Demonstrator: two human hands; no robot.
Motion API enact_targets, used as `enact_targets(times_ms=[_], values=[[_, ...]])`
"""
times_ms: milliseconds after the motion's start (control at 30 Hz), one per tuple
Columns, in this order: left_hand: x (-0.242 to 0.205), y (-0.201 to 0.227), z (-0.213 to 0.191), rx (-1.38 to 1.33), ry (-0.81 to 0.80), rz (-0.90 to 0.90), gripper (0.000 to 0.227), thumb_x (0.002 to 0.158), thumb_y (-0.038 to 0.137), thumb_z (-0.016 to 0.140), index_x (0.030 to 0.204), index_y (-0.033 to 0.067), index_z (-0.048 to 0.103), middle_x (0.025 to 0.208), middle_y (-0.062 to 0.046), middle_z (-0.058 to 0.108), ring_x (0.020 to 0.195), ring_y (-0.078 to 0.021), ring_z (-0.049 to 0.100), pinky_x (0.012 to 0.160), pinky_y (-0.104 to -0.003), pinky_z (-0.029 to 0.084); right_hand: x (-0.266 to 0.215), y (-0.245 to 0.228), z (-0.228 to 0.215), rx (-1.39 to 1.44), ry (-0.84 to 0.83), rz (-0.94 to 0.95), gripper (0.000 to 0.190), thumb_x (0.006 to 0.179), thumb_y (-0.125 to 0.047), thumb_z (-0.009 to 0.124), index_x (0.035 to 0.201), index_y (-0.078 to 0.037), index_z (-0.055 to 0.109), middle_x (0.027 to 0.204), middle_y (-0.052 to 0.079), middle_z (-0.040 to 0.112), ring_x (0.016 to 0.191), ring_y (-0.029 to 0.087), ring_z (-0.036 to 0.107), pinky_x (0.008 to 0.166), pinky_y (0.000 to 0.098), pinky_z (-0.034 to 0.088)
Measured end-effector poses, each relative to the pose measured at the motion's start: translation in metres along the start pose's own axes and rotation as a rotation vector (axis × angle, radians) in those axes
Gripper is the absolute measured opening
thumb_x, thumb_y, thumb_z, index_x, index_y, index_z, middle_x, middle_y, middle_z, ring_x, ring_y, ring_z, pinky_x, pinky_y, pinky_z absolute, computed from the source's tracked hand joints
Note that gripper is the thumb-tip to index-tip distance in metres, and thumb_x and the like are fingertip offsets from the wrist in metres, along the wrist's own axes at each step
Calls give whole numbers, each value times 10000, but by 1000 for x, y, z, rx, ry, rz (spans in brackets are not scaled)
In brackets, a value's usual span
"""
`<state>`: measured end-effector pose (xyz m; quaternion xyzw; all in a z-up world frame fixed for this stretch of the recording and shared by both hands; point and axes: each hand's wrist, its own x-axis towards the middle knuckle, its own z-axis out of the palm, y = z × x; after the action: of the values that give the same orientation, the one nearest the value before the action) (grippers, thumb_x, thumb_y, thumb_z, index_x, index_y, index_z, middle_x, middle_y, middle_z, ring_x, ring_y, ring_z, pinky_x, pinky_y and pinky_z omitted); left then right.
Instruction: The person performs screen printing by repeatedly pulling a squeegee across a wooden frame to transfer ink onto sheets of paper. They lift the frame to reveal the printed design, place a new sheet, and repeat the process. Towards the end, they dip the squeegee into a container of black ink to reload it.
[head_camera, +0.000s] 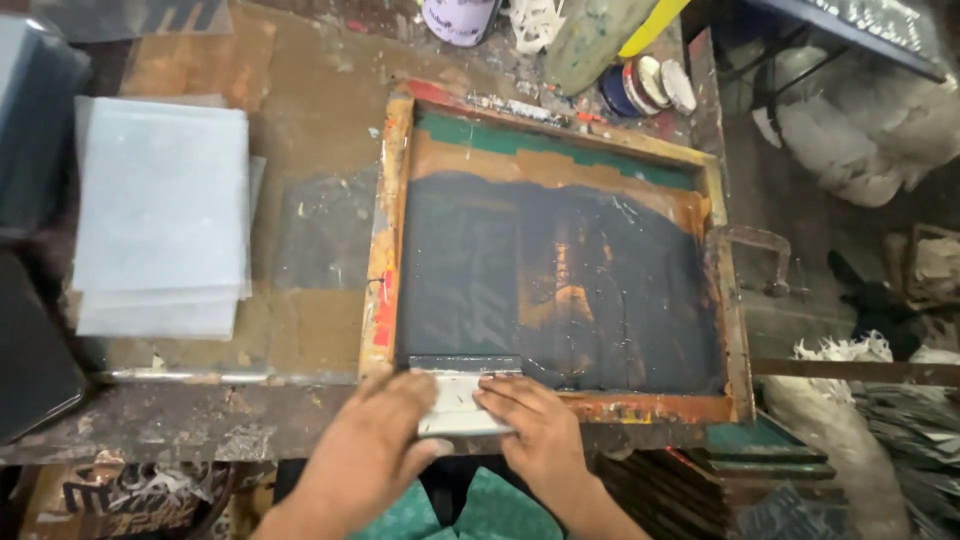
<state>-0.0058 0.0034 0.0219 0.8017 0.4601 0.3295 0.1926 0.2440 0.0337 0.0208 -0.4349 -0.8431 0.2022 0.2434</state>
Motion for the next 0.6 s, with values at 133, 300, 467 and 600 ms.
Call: enact_targets(times_ms=[133, 300, 467, 600], values=[[10, -16, -13, -92, 155, -301, 630, 842, 253, 685, 1365, -54, 513, 1330, -279, 579, 1253, -471, 527, 1084, -504, 388, 4, -3, -10, 41, 8, -41, 478, 683, -7, 634, 1151, -47, 725, 1232, 101, 740, 1179, 309, 689, 1090, 457, 496], [21, -30, 5, 101, 241, -490, 550, 994, 273, 621, 1422, -49, 495, 1397, -331, 523, 1304, -510, 490, 1097, -516, 370, -8, -3, -10, 61, 160, -68, 450, 673, 4, 624, 1107, -40, 736, 1188, 104, 759, 1175, 302, 705, 1097, 467, 506], [41, 21, -37, -357, 284, -639, 521, 943, 232, 628, 1439, 98, 539, 1454, -163, 584, 1287, -373, 612, 985, -426, 534, -25, 21, -11, -120, 629, -170, 271, 912, 47, 609, 1151, -15, 720, 1185, 132, 757, 1184, 326, 727, 1084, 483, 550], [66, 47, -22, -650, 483, -247, 436, 1017, 69, 597, 1450, 34, 568, 1525, -200, 604, 1391, -358, 607, 1140, -444, 514, 2, -22, -72, -180, 803, -58, 191, 966, -27, 650, 1125, 74, 680, 1193, 209, 705, 1159, 377, 698, 1042, 467, 571]])
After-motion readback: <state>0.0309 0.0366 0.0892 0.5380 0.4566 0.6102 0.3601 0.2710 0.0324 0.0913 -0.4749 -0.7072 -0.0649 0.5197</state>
